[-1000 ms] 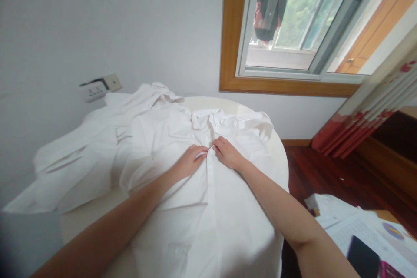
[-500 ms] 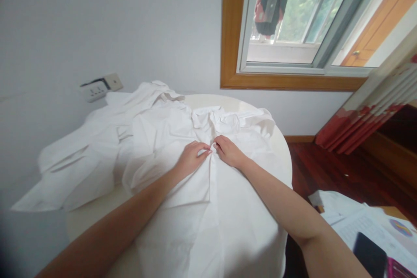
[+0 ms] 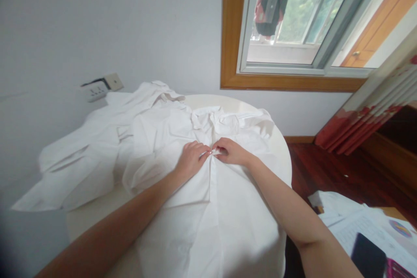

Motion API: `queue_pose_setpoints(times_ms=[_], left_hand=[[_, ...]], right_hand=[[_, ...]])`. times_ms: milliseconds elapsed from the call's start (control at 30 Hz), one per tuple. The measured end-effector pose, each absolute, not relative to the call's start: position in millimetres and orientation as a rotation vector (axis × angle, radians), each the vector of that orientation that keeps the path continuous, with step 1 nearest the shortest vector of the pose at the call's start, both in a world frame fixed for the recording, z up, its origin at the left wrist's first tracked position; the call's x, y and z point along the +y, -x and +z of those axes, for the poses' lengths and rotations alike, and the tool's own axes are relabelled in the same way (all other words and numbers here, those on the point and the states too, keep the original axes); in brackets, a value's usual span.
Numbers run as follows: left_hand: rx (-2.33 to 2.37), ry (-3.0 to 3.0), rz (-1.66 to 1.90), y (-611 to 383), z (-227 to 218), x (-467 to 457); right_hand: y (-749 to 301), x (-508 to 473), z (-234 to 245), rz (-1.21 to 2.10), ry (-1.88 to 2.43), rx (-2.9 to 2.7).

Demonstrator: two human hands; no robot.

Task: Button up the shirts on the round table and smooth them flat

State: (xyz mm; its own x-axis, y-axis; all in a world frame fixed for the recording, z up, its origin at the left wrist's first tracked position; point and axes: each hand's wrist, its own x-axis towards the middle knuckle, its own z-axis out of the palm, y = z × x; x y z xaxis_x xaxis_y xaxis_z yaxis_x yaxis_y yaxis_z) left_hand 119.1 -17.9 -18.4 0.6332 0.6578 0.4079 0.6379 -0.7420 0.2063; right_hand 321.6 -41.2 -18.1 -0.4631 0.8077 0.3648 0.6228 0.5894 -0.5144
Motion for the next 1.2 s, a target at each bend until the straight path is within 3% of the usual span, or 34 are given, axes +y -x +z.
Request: queue_pose_setpoints(times_ms=[467,1200], left_hand=[[1.124,-2.912,0.617,-122.1,-19.8,-18.5],[0.769,-2.847,0.710,-111.9,-28.6,-5.3]], right_hand=[[-318.6,-38.5,-20.2,0.328,1.122,-2.295],[-327.5,-38.7,-20.8,0.574,1.221,-2.151]])
